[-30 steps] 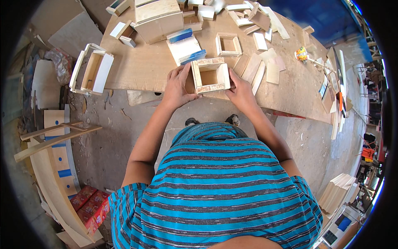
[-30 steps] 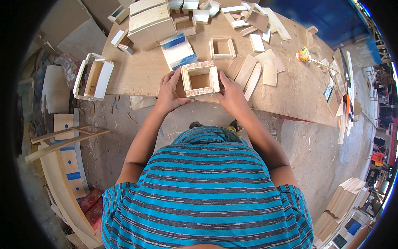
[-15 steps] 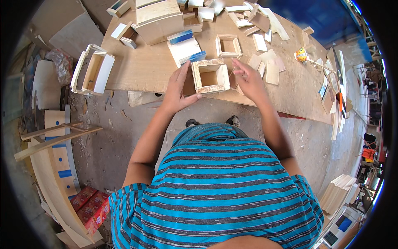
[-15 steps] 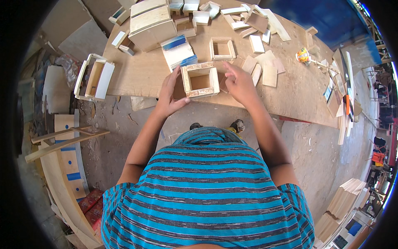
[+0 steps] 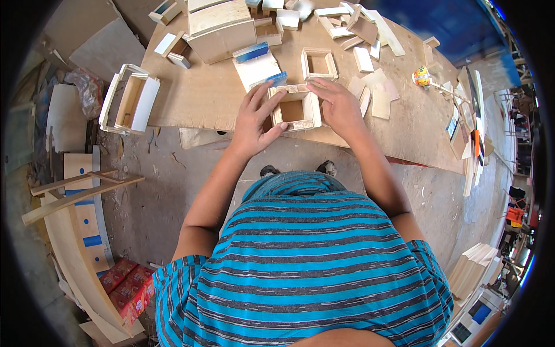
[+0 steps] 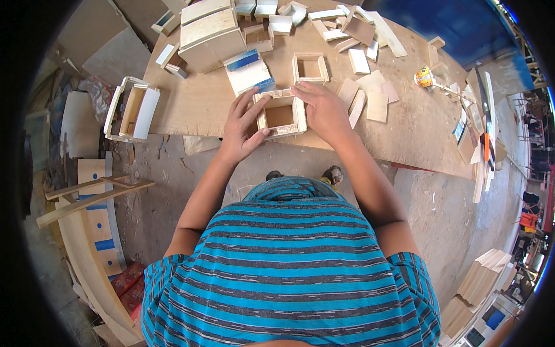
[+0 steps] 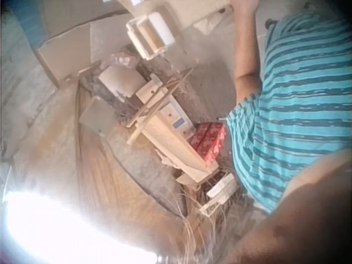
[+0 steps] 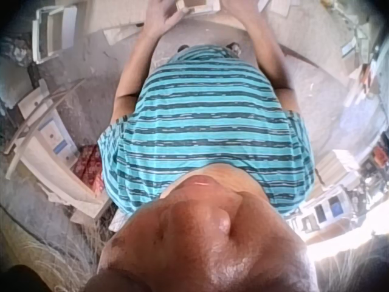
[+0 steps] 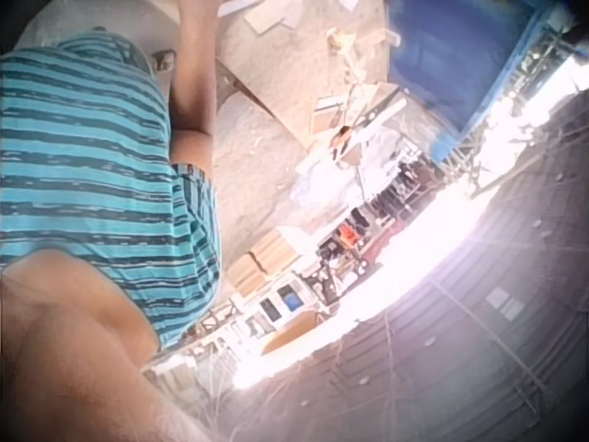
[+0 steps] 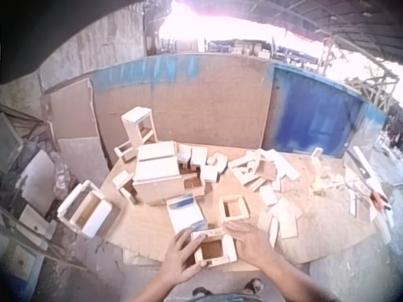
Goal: The person applies glue to the edges of small wooden planks using a brush and joins them together to form small rectangular frames. They handle several wood pieces on a workbench and use a small container of white glue for the assembly.
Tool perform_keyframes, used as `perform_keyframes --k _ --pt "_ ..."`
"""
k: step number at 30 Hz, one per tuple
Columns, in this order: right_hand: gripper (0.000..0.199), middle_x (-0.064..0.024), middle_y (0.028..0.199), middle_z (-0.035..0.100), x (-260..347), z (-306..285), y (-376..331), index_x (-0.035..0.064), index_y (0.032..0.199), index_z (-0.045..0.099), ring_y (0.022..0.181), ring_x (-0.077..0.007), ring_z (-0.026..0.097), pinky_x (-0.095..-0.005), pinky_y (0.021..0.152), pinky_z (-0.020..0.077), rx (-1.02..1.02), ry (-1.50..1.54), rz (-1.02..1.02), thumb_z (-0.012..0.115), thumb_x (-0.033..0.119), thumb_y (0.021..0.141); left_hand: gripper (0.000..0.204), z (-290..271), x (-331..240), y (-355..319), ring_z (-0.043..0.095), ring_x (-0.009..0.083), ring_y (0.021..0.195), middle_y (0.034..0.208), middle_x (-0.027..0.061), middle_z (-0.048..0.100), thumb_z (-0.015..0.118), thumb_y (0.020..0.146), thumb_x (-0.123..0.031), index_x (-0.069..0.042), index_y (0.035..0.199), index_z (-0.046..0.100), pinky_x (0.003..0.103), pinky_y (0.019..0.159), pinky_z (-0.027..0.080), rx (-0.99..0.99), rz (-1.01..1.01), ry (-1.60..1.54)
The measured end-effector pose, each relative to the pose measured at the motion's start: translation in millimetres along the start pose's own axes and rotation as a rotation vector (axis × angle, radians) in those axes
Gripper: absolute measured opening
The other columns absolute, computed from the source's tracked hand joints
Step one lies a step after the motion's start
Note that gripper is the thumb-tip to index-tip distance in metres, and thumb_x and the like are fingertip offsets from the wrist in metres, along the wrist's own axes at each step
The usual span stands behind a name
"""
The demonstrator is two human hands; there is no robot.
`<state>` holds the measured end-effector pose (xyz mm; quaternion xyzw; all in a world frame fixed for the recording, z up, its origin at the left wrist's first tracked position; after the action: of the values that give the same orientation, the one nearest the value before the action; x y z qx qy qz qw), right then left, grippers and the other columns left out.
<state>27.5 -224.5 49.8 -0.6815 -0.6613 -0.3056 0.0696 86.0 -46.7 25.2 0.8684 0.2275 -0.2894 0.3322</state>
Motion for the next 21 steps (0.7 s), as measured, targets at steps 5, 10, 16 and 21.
perform_keyframes --k 5,10,16,21 --pt "0.041 -0.0140 0.123 0.063 -5 -1 -1 0.0146 0.115 0.071 0.107 -0.0321 0.062 -0.0403 0.093 0.0506 0.007 -0.014 0.023 0.052 0.000 0.081 0.097 2 2 -2 0.037 0.0413 0.135 0.146 0.0221 0.041 0.073 0.070 -0.049 -0.003 0.147 0.036 0.048 0.112 0.031 -0.027 0.023 -0.056" --pt "0.038 -0.0144 0.121 0.064 0 -7 10 0.0130 0.114 0.070 0.108 -0.0315 0.061 -0.0408 0.093 0.0495 -0.008 0.059 0.017 0.053 0.003 0.082 0.120 7 8 -6 0.036 0.0388 0.137 0.146 0.0215 0.042 0.085 0.057 -0.041 0.001 0.151 0.023 0.045 0.114 0.031 -0.032 -0.037 -0.103" --pt "0.031 -0.0127 0.116 0.066 24 -1 28 0.0112 0.115 0.068 0.106 -0.0318 0.062 -0.0408 0.091 0.0498 0.055 0.048 -0.082 0.059 0.012 0.085 0.119 2 8 -10 0.043 0.0383 0.130 0.142 0.0204 0.047 0.089 0.053 -0.034 -0.001 0.150 0.027 0.045 0.110 0.036 -0.016 -0.029 0.126" --pt "0.032 -0.0118 0.106 0.069 30 16 38 0.0120 0.115 0.069 0.101 -0.0324 0.063 -0.0427 0.088 0.0506 0.220 0.011 -0.057 0.064 0.016 0.084 0.121 8 23 -17 0.050 0.0373 0.123 0.139 0.0195 0.050 0.091 0.050 -0.033 0.000 0.149 0.029 0.044 0.106 0.039 0.032 -0.135 0.029"
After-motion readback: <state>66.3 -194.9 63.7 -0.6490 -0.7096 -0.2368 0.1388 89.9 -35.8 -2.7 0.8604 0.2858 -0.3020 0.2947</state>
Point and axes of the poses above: each hand's wrist, its own y-axis towards the middle knuckle, its own z-axis out of the palm, x = y × z, the point moved 8 cm from there along y, towards the middle knuckle
